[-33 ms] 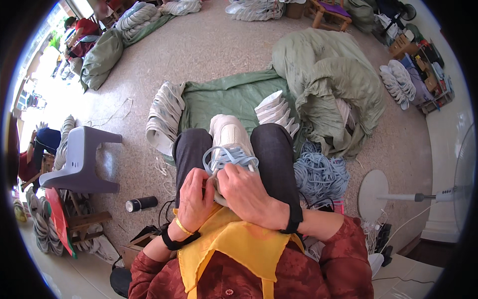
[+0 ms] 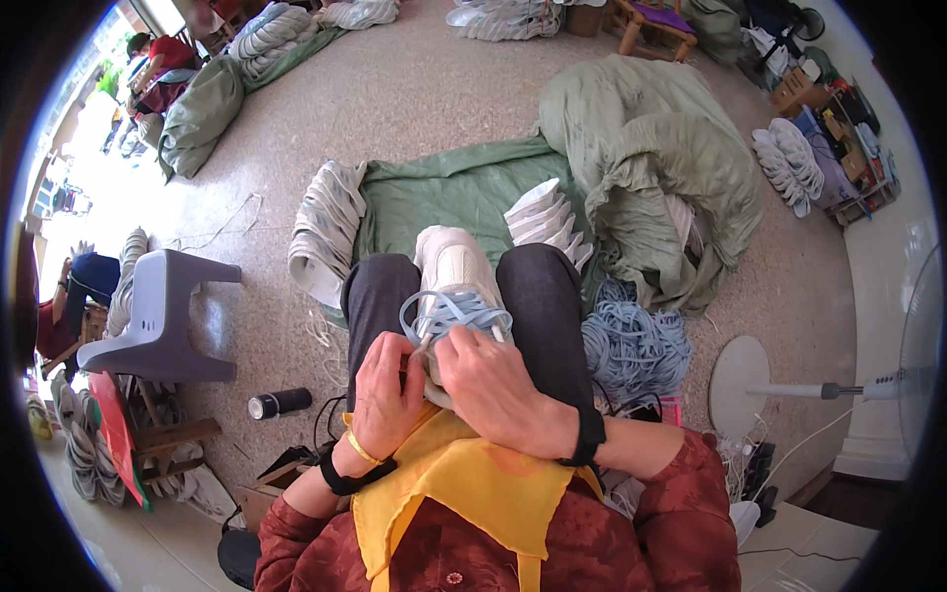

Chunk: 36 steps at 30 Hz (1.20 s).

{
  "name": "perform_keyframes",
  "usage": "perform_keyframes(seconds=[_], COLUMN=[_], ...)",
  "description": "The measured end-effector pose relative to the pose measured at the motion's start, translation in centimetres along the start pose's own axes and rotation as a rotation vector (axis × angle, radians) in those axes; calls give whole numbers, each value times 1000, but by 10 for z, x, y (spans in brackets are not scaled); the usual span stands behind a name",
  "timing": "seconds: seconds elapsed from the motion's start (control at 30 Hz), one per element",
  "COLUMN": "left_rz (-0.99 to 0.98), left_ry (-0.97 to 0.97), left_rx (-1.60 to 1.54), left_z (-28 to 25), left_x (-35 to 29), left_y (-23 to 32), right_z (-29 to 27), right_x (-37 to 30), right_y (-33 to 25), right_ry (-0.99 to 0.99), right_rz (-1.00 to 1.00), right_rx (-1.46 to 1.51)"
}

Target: Lacing and organizing shoe uppers at a manufacturing facility.

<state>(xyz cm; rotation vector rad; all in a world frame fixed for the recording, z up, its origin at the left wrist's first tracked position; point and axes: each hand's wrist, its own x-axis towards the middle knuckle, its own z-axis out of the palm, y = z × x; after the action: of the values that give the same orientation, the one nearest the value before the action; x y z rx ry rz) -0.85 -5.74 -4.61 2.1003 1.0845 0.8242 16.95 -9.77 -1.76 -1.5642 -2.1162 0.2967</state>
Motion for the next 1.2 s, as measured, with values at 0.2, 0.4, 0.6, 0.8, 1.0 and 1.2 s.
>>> perform_keyframes(seconds=[0.2, 0.4, 0.6, 0.8, 1.0, 1.2], left_rz=[-23, 53, -4, -7, 4, -15], left_ry=[12, 40, 0, -3, -1, -5], left_rx=[-54, -5, -64, -51, -43, -44], left_z=[1, -1, -2, -2, -2, -2], left_x=[0, 2, 3, 3, 3, 3], left_y=[-3, -4, 0, 1, 0, 1], right_z=[-39, -53, -37, -25, -13, -25], right_x=[-38, -56, -41, -31, -39, -38], right_y=[13, 27, 58, 71, 67, 49], right_ry=[-102, -89, 63, -58, 55, 287], right_rz=[74, 266, 555, 671, 603, 331], right_rx=[183, 492, 627, 873, 908, 475])
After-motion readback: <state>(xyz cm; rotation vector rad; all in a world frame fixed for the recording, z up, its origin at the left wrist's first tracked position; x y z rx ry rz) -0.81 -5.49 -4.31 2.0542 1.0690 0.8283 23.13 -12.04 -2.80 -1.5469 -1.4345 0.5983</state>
